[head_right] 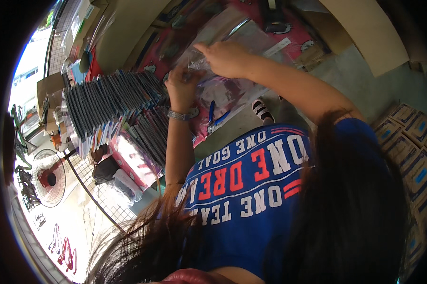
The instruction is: The person picks up stacks of notebooks from a pile, places them inside individual clear plastic bags, and then seals the bags using tape from a dispenser.
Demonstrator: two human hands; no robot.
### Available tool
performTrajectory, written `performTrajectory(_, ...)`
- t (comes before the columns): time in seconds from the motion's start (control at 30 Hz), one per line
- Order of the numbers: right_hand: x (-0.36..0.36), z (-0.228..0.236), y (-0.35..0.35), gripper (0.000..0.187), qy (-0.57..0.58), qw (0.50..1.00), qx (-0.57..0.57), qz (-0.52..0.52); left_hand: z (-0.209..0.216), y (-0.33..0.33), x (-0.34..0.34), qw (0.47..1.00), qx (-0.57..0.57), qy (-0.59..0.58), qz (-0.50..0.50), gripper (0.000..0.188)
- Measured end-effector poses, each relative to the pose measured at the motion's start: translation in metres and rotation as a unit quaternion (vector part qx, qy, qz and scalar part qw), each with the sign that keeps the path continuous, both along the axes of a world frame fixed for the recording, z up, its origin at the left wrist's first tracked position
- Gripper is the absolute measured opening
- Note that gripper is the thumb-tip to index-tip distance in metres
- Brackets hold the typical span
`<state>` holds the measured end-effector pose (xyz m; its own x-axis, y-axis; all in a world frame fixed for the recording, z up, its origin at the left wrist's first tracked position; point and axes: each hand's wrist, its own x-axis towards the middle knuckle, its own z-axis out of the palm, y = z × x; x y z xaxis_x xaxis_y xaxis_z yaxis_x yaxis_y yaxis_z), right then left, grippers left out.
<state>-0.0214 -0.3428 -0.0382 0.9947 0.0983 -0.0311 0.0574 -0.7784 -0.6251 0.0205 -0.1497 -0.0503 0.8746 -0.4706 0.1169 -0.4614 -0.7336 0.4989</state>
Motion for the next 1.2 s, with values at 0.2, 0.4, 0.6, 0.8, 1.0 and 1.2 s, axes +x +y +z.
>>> performTrajectory(0.2,0.012,-0.010,-0.057,0.039,-0.066,0.964,0.200,-0.165,0.033,-0.022,0.017,0.978,0.194,0.076,0.023,0.045)
performTrajectory(0.4,0.008,-0.147,-0.176,0.036,0.150,0.815,0.367,-0.423,-0.002,0.000,0.039,0.993,-0.028,0.111,0.013,0.033)
performTrajectory(0.6,-0.018,-0.147,-0.119,0.012,-0.060,0.642,0.619,-0.448,-0.021,0.002,0.032,0.827,-0.303,0.436,0.187,0.014)
performTrajectory(0.8,-0.018,-0.209,-0.115,0.008,0.193,0.511,0.806,-0.227,-0.025,-0.012,0.027,0.792,-0.386,0.437,0.180,0.025)
performTrajectory(1.0,0.123,-0.031,-0.052,0.033,0.291,0.861,0.359,0.213,-0.024,-0.007,0.029,0.803,-0.378,0.424,0.180,0.047)
performTrajectory(1.2,0.128,-0.100,-0.055,0.043,0.386,0.854,-0.115,0.328,-0.018,-0.018,0.021,0.804,-0.376,0.408,0.213,0.054)
